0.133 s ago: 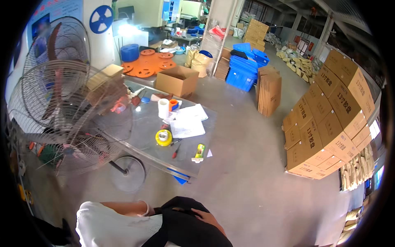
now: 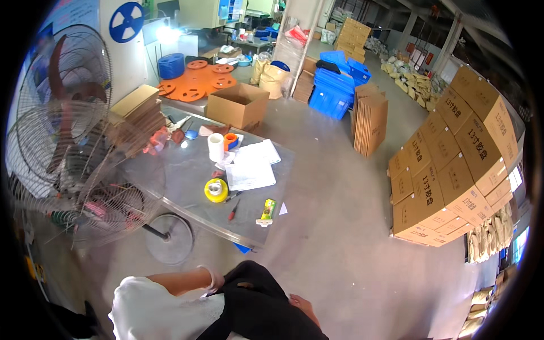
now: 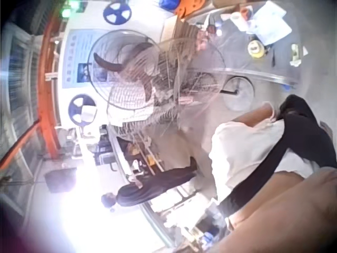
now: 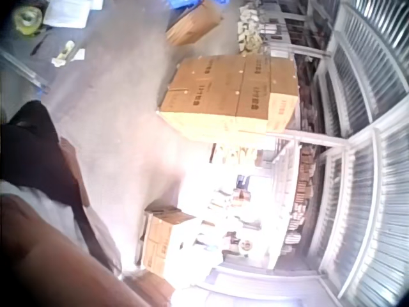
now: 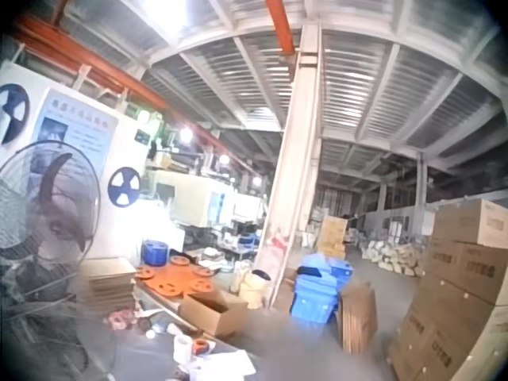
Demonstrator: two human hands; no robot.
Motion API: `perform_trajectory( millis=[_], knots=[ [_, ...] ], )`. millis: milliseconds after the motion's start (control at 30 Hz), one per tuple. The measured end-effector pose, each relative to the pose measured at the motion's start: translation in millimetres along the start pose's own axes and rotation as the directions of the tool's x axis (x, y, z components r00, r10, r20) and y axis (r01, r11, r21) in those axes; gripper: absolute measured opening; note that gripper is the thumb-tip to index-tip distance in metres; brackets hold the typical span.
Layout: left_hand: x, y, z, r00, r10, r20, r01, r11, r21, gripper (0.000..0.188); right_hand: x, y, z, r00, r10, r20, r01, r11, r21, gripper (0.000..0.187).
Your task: The person picks up a blue plastic reel from a container, walks to a table, and stacks the reel onto a rotating orange base alongside several other reels.
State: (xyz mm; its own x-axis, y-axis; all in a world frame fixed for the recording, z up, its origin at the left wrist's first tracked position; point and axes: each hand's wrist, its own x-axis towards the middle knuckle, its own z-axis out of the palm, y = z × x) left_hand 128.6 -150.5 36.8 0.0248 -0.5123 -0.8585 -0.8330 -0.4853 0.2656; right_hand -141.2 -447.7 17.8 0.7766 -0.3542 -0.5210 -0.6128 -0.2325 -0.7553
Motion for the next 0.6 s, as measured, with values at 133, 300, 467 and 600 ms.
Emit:
perform_trajectory(
  millis=[133,300,467,600],
  knots=[
    [2,2,-127,0.995,0.03,-0.095,-0.038,0.995,-0.093,0.029,27,176,-64,0.964,0.226,-0.14,-0.265,0.817,-0.512,0.03],
    [36,18,-236,0.93,-0.174,-0.323,0.107,0.97,-0.216,0.035,118,192,-146,0.944,0.32,-0.075,-0.319,0.837,-0.445,0.03],
    [135,53,-331,0.942,-0.168,-0.291,0.072,0.947,-0.314,0.036,228,201,-265,0.974,0.228,0.001,-0.2,0.856,-0.476,0.029],
    [232,87,-435,0.868,0.096,-0.488,-0.233,0.945,-0.228,0.044,326,223,-426,0.96,-0.258,0.108,0.263,0.701,-0.662,0.029]
  ],
)
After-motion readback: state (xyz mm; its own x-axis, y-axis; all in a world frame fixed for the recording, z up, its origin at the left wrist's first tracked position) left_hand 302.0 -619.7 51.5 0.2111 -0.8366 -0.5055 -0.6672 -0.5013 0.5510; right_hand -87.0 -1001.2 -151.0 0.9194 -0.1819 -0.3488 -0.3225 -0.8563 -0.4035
